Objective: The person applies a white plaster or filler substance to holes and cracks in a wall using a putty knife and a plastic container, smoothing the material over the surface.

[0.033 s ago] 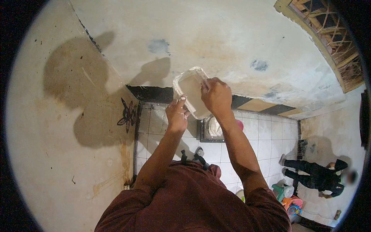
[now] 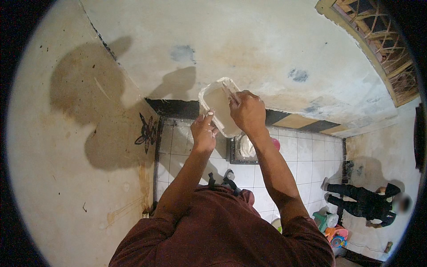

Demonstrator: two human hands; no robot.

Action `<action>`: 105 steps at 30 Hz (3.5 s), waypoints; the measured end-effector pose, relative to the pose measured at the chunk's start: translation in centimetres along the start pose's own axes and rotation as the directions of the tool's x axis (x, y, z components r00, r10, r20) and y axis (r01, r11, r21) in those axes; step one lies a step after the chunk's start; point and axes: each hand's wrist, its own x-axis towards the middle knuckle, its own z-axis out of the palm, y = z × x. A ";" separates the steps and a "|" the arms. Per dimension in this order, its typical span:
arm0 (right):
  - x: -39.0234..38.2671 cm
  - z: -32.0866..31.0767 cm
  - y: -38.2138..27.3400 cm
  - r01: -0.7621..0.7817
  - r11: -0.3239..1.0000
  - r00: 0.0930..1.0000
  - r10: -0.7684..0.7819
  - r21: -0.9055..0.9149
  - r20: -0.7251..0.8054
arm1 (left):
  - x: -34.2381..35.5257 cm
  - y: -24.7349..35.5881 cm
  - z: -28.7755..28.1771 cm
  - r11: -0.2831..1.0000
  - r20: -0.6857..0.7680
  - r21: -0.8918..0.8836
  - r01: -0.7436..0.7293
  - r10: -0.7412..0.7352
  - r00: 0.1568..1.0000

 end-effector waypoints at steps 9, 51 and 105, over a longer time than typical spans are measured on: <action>0.0 0.5 0.0 0.056 0.998 0.998 -0.055 0.030 -0.033 | 0.5 0.1 0.0 0.999 0.027 -0.040 -0.003 0.004 1.000; 1.8 1.6 3.1 -0.225 0.953 0.974 0.226 0.202 0.018 | 0.1 1.0 0.5 0.990 -0.021 0.138 0.007 -0.004 1.000; 0.2 0.6 1.2 -0.238 0.971 0.971 0.238 0.016 -0.004 | 0.6 -0.3 -1.3 0.959 -0.065 0.284 0.003 0.016 0.998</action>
